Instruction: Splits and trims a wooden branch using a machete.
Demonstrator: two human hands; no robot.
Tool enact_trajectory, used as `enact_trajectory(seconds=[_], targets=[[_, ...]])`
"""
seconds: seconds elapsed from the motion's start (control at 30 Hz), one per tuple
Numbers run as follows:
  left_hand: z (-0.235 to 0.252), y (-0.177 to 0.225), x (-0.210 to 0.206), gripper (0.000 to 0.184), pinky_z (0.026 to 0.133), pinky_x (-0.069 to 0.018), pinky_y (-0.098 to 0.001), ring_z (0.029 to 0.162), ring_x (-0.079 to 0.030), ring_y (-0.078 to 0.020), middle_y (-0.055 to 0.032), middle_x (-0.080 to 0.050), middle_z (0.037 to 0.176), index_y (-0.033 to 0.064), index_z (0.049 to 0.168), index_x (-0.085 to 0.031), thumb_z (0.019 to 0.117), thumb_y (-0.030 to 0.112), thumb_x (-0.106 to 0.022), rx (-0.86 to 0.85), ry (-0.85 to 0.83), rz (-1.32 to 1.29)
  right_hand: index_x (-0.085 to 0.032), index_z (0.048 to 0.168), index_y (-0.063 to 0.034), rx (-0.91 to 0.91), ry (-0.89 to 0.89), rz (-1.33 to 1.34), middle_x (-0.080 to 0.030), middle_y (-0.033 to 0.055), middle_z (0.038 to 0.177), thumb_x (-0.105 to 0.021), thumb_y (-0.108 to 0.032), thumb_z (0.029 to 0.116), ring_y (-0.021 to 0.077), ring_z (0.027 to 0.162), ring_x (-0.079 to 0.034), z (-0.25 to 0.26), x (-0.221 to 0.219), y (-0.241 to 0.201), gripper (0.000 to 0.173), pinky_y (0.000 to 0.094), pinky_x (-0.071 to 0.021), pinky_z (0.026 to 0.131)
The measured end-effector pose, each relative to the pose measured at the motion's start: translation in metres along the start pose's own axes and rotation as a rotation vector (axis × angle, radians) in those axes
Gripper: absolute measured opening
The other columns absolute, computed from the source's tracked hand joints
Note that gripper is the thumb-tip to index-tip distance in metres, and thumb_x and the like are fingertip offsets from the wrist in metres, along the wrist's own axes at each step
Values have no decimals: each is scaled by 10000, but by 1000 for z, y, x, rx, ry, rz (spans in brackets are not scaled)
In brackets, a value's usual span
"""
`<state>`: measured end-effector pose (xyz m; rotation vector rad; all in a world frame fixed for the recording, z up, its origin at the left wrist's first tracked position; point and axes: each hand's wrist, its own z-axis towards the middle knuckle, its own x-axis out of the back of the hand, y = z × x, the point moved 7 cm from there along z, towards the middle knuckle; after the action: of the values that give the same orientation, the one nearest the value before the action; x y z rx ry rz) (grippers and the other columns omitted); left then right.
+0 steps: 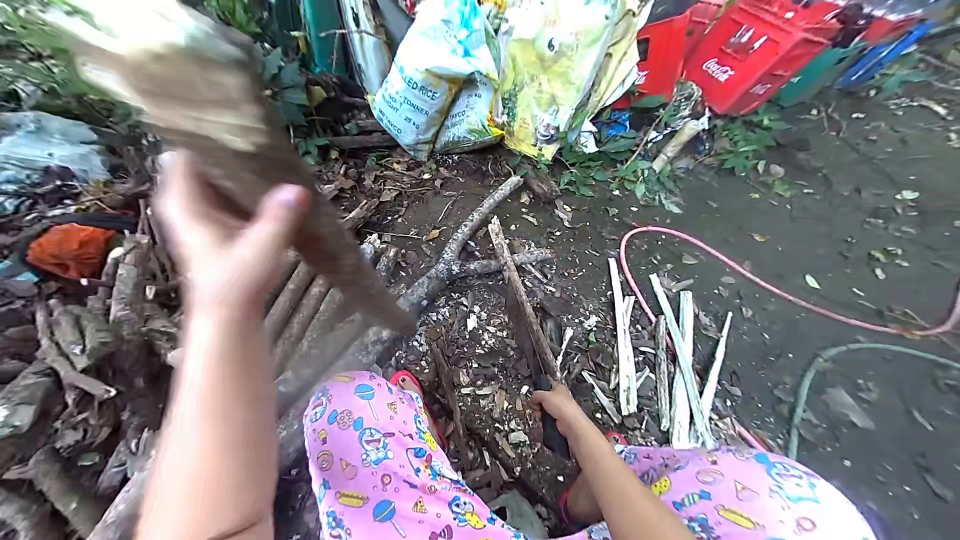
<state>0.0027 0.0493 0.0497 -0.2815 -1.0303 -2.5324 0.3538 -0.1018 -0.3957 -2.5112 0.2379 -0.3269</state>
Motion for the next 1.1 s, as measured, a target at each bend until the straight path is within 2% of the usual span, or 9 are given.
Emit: enact_trajectory(seconds=[0.1,0.2,0.3,0.4,0.53,0.8,0.9,1.0,1.1], targets=[[-8,-46,-94,739,1000,-563,-307,1115,-662,-87,-155,-648,1251,-125,1414,-392,863,214,-749,94,-83,-215,-489,1257,6,98,-8,70,-567,90,710,-621,67,896,169,508,-564,-21,7,-29,389,321,-525,489],[-24,-81,-180,660,978,-584,-350,1079,-695,-144,-181,-674,1214,-115,1396,-425,853,93,-737,138,-260,-391,-493,1267,10,192,24,86,-561,88,724,-626,81,887,166,506,-562,-48,23,-55,409,318,-532,494],[-35,-94,-243,657,1024,-552,-385,1137,-680,-206,-212,-645,1298,-84,1463,-397,896,-27,-723,217,-443,-468,-512,1225,25,345,60,101,-581,88,704,-630,79,856,163,496,-574,-74,42,-78,392,316,-536,490],[-26,-95,-270,645,1055,-527,-380,1184,-657,-214,-218,-623,1336,-68,1481,-381,918,-56,-695,301,-477,-524,-525,1227,30,504,94,103,-614,88,727,-653,41,820,154,499,-593,-103,63,-104,427,307,-545,491],[-18,-94,-285,765,1075,-514,-408,1217,-643,-246,-230,-599,1367,-43,1523,-313,892,-45,-745,383,-496,-523,-557,1204,-3,752,164,66,-626,-1,694,-670,-103,759,95,514,-610,-160,84,-152,470,271,-552,513],[-15,-82,-304,800,1076,-512,-466,1210,-650,-312,-267,-612,1335,-50,1523,-300,881,-13,-776,398,-518,-413,-541,1211,35,1222,285,45,-615,-57,787,-666,-189,852,-5,588,-618,-254,85,-237,441,190,-566,561],[-14,-75,-309,784,1083,-502,-482,1214,-648,-333,-286,-614,1324,-62,1516,-311,891,9,-779,403,-521,-379,-534,1264,39,1148,282,-68,-631,5,807,-672,-187,881,48,597,-627,-249,76,-243,466,239,-568,576],[-17,-72,-314,791,1080,-505,-490,1207,-652,-339,-283,-620,1316,-55,1515,-312,888,23,-788,428,-536,-358,-473,1364,-5,813,134,-284,-634,99,896,-687,-191,959,162,647,-643,-218,70,-239,495,358,-575,646],[-22,-72,-315,818,1085,-498,-487,1211,-649,-342,-287,-620,1313,-63,1519,-304,878,33,-804,426,-551,-346,-444,1298,-29,692,-54,-193,-565,42,776,-657,-103,973,114,548,-584,-205,68,-231,396,270,-544,556]])
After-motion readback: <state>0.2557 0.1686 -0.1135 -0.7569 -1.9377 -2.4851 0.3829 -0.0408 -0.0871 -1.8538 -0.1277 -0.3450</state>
